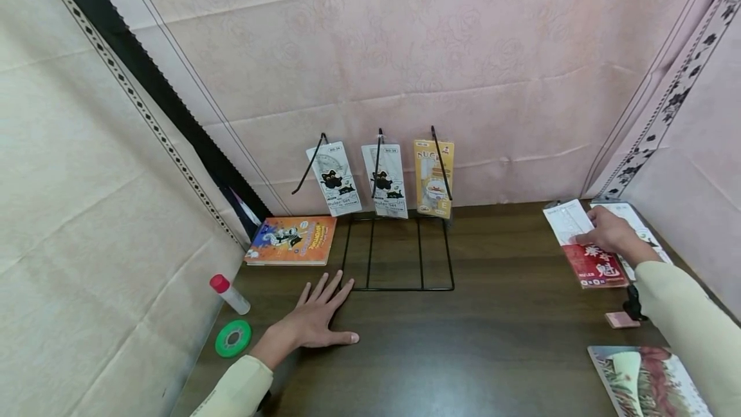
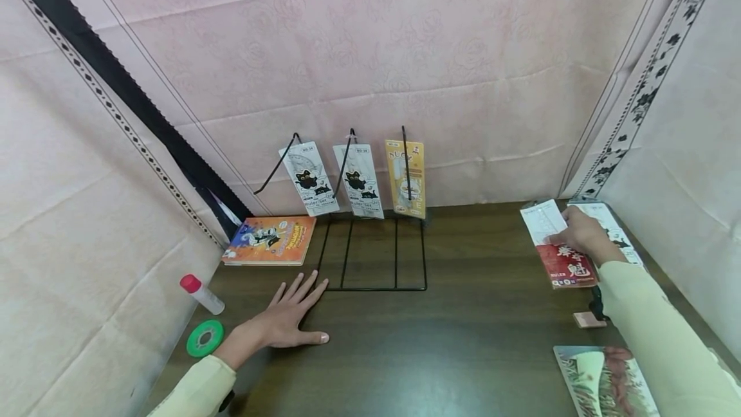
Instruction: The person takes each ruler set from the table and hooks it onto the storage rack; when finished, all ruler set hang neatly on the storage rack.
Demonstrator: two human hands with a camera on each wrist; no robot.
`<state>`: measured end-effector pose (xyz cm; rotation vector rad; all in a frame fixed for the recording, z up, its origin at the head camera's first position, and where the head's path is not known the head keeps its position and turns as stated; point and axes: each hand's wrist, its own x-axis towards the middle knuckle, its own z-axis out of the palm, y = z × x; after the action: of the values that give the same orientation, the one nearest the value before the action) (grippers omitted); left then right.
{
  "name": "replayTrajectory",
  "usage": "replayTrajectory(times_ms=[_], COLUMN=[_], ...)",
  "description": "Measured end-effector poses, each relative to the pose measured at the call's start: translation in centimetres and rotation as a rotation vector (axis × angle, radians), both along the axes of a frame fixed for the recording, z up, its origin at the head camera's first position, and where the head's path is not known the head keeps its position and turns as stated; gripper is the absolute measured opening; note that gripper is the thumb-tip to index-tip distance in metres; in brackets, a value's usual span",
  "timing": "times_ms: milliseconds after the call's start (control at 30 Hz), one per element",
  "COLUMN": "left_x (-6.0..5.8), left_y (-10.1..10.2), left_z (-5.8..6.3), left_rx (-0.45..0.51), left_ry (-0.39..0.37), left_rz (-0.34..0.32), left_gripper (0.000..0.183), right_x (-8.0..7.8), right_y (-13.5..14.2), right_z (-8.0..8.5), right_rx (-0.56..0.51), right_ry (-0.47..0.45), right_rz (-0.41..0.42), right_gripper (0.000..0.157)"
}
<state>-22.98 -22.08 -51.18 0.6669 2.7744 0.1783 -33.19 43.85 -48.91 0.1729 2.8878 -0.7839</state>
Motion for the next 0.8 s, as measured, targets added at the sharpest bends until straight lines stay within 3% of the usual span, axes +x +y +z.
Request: replayTrajectory(times_ms=[200, 567, 800], left_x=[0.0, 0.2, 0.2], left_y=[-0.1, 0.1, 0.0], left_z=[-0.1, 0.1, 0.1], left_rx=[0.008, 0.002, 0.011], left_ry=[0.003, 0.013, 0.010], left_rz=[-0.004, -0.005, -0.006], left_gripper=[0.107, 0.107, 0.107], right_x=[0.4, 0.9, 1.2], right_y=[-0.5, -1.9, -2.7], right_z=[0.3, 0.7, 1.2], right_rx=[0.004, 0.041, 0.002], right_ry=[0.036, 0.203, 0.157], right_rz=[-0.006, 0.031, 0.037], right_gripper=[0.080, 0.074, 0.076])
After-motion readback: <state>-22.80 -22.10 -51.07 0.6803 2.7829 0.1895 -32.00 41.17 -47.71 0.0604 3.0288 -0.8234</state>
